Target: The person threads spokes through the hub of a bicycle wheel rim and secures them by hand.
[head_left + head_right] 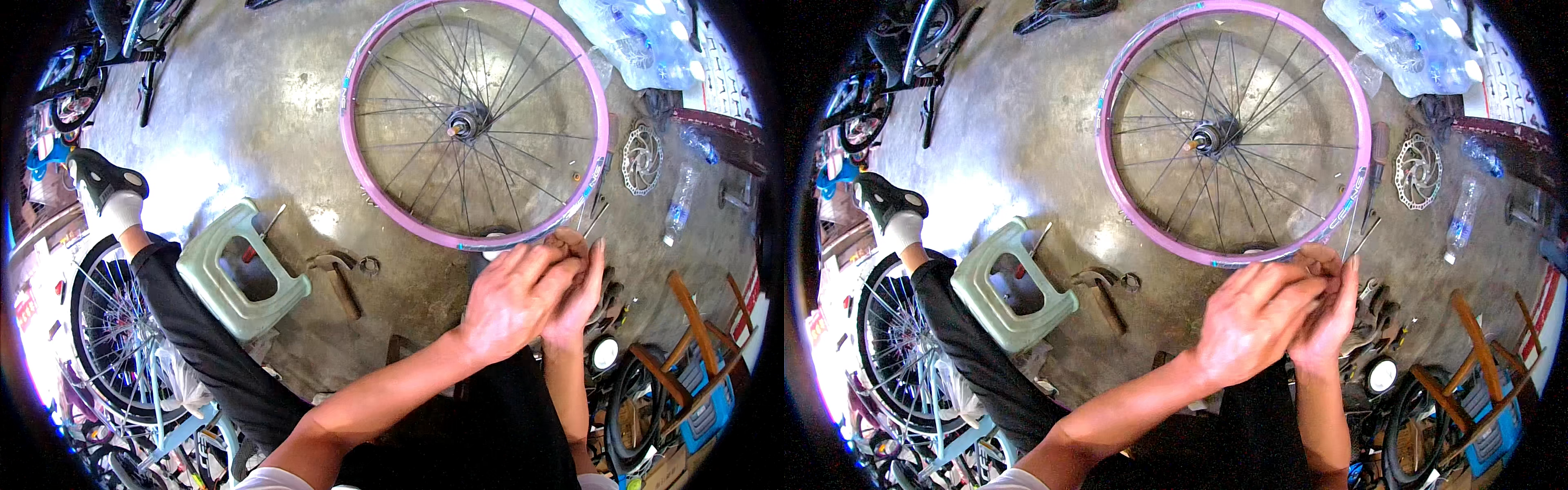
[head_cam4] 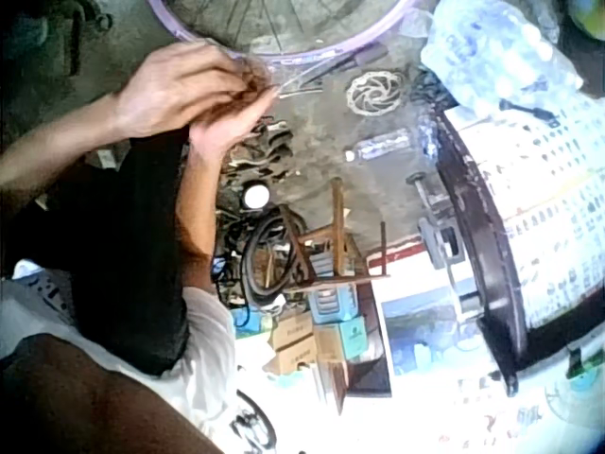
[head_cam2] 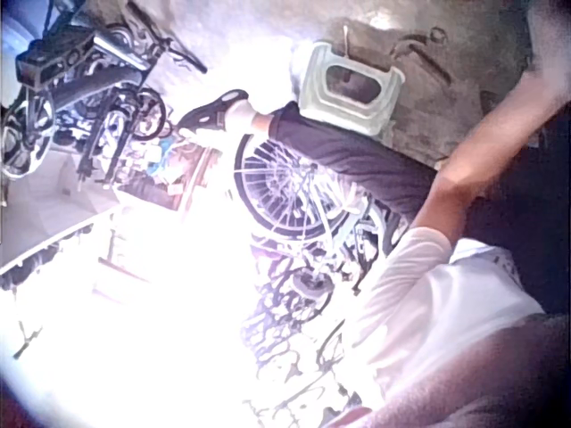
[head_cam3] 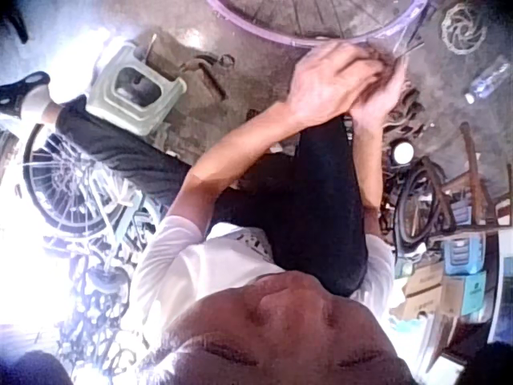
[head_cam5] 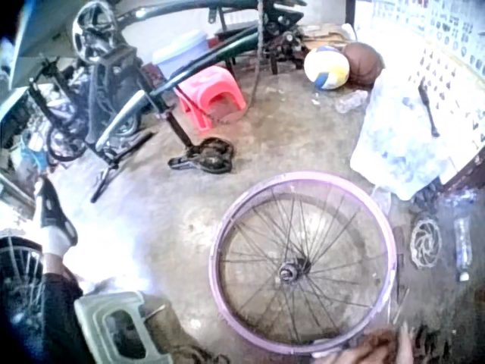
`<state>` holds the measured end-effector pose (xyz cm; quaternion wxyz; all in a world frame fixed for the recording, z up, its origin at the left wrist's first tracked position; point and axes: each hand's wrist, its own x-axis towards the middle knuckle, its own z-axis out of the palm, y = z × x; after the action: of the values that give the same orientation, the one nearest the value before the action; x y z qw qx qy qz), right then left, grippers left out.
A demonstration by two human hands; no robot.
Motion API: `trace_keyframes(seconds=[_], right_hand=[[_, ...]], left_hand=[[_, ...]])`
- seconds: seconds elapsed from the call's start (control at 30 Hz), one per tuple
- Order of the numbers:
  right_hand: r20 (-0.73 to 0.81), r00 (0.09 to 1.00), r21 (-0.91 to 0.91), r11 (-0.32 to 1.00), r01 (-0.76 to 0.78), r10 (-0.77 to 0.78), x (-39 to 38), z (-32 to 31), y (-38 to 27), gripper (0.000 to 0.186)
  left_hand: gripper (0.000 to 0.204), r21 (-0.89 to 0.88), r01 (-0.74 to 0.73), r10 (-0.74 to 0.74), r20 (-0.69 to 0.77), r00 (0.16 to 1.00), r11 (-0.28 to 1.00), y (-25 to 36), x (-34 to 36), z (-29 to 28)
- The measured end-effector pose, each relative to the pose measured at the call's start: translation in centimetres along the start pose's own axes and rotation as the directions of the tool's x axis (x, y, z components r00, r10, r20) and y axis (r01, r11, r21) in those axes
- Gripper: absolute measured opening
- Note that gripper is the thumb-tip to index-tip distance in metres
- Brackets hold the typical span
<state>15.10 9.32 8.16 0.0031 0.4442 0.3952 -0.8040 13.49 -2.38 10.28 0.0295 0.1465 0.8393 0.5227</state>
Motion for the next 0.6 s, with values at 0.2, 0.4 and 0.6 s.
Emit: trace_keyframes(seconds=[0.2, 0.4, 0.6], right_hand=[[0.082, 0.997, -0.05, 0.999, -0.007, 0.011, 2.8, -2.7, -2.4, 0.041], [0.052, 0.974, -0.188, 0.956, 0.227, -0.221, 4.9, -2.7, -3.4, 0.038], [0.11, 0.974, -0.16, 0.963, 0.215, -0.199, 5.1, -2.5, -2.7, 0.035]], left_hand=[[0.018, -0.288, 0.348, -0.369, -0.02, 0.929, 0.892, -1.3, 0.5, 1.9], [0.041, -0.881, 0.442, -0.79, 0.387, 0.475, -0.166, -4.6, 7.6, 2.0], [0.029, -0.923, 0.111, -0.817, 0.379, 0.435, -0.369, -6.1, 12.6, 3.5]])
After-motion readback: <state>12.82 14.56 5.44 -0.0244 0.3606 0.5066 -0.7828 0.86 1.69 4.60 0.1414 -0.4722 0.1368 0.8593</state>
